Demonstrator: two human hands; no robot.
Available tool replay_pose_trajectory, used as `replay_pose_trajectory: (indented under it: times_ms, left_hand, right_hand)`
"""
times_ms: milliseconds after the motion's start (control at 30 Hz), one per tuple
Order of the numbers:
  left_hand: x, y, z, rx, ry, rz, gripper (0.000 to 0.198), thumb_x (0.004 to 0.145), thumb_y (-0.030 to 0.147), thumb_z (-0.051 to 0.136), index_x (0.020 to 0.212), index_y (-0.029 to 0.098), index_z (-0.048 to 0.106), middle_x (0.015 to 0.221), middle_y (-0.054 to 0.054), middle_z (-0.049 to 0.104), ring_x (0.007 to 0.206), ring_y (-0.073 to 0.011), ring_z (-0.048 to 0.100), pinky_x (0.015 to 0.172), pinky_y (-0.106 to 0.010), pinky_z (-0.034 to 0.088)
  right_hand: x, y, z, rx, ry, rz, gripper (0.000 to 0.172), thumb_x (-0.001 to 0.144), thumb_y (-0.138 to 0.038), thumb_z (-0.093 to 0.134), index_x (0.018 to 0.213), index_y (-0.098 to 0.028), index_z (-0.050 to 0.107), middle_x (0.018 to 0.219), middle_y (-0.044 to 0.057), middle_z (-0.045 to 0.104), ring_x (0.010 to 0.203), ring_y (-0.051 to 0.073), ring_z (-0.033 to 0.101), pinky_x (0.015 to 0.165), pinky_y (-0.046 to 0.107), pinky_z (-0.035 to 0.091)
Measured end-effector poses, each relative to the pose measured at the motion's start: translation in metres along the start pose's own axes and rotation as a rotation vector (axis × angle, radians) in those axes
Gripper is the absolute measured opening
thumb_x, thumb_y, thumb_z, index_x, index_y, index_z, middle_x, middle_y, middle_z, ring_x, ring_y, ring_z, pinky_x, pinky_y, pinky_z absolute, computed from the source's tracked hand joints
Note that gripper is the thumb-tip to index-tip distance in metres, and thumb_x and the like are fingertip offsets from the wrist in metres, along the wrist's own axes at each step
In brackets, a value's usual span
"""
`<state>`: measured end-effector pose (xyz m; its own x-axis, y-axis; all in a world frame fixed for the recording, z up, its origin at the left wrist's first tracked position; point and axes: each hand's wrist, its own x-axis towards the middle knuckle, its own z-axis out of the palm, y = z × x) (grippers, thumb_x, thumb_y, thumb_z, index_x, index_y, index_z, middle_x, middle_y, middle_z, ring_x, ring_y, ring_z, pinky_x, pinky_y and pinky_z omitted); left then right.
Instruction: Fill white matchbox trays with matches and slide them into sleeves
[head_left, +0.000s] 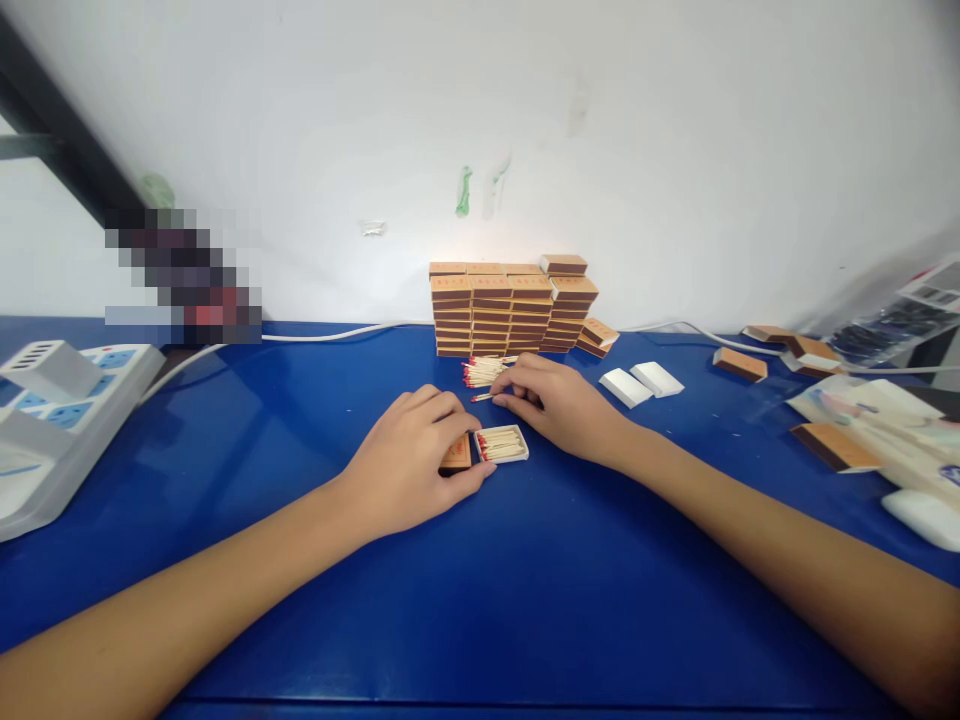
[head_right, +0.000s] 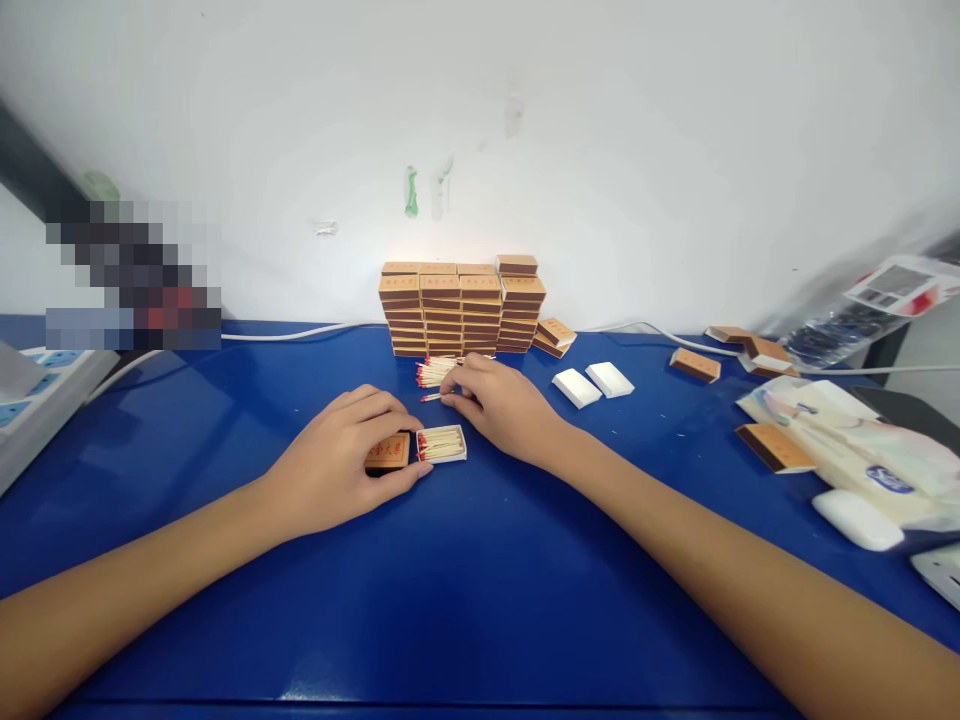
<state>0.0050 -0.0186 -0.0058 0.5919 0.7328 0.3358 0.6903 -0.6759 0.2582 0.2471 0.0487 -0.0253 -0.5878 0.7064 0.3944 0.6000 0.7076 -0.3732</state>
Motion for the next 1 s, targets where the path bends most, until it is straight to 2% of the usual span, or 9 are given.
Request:
replay_pose_trajectory:
  times_ms: [167, 367, 567, 733, 1000]
  left_hand:
    - [0.000, 0.000, 0.000, -0.006, -0.010, -0.002, 0.027, 0.095, 0.042, 0.071, 0.112, 0.020, 0.073, 0.107, -0.008, 0.072, 0.102, -0.0281, 0.062, 0.091, -0.047, 0.052]
    - [0.000, 0.000, 0.000, -0.005, -0.004, 0.006, 0.028, 0.096, 0.042, 0.071, 0.112, 0.019, 0.073, 0.106, -0.008, 0.072, 0.102, -0.0278, 0.063, 0.092, -0.047, 0.052]
    - [0.000, 0.000, 0.000, 0.006, 0.023, -0.024, 0.026, 0.096, 0.042, 0.070, 0.110, 0.020, 0.073, 0.105, -0.008, 0.072, 0.100, -0.0283, 0.062, 0.090, -0.047, 0.052]
    - [0.000, 0.001, 0.000, -0.006, 0.005, -0.025, 0.026, 0.096, 0.042, 0.069, 0.108, 0.020, 0.073, 0.106, -0.008, 0.072, 0.100, -0.0278, 0.061, 0.090, -0.047, 0.052]
    - [0.002, 0.000, 0.001, -0.010, 0.008, -0.017, 0.026, 0.096, 0.042, 0.069, 0.108, 0.019, 0.073, 0.106, -0.008, 0.072, 0.099, -0.0269, 0.061, 0.090, -0.047, 0.052]
  right_hand:
    - [0.003, 0.001, 0.001, 0.063, 0.011, 0.040, 0.009, 0.099, -0.021, 0.067, 0.090, -0.020, 0.068, 0.079, -0.001, 0.055, 0.072, 0.016, 0.055, 0.068, 0.029, 0.042]
    - [-0.001, 0.004, -0.006, 0.013, -0.040, 0.024, 0.010, 0.102, -0.022, 0.059, 0.093, -0.020, 0.063, 0.088, 0.003, 0.059, 0.077, 0.017, 0.056, 0.070, 0.030, 0.043]
    - [-0.014, -0.021, -0.030, -0.043, -0.116, 0.039, 0.013, 0.105, -0.022, 0.054, 0.095, -0.022, 0.063, 0.094, 0.004, 0.062, 0.079, 0.018, 0.059, 0.069, 0.031, 0.045]
    - [-0.018, -0.041, -0.025, -0.145, -0.171, 0.024, 0.013, 0.103, -0.017, 0.054, 0.094, -0.022, 0.061, 0.095, 0.005, 0.064, 0.077, 0.018, 0.061, 0.066, 0.032, 0.045]
    - [-0.019, -0.046, -0.025, -0.171, -0.172, 0.017, 0.012, 0.105, -0.019, 0.054, 0.095, -0.021, 0.061, 0.098, 0.006, 0.064, 0.079, 0.019, 0.062, 0.068, 0.033, 0.047]
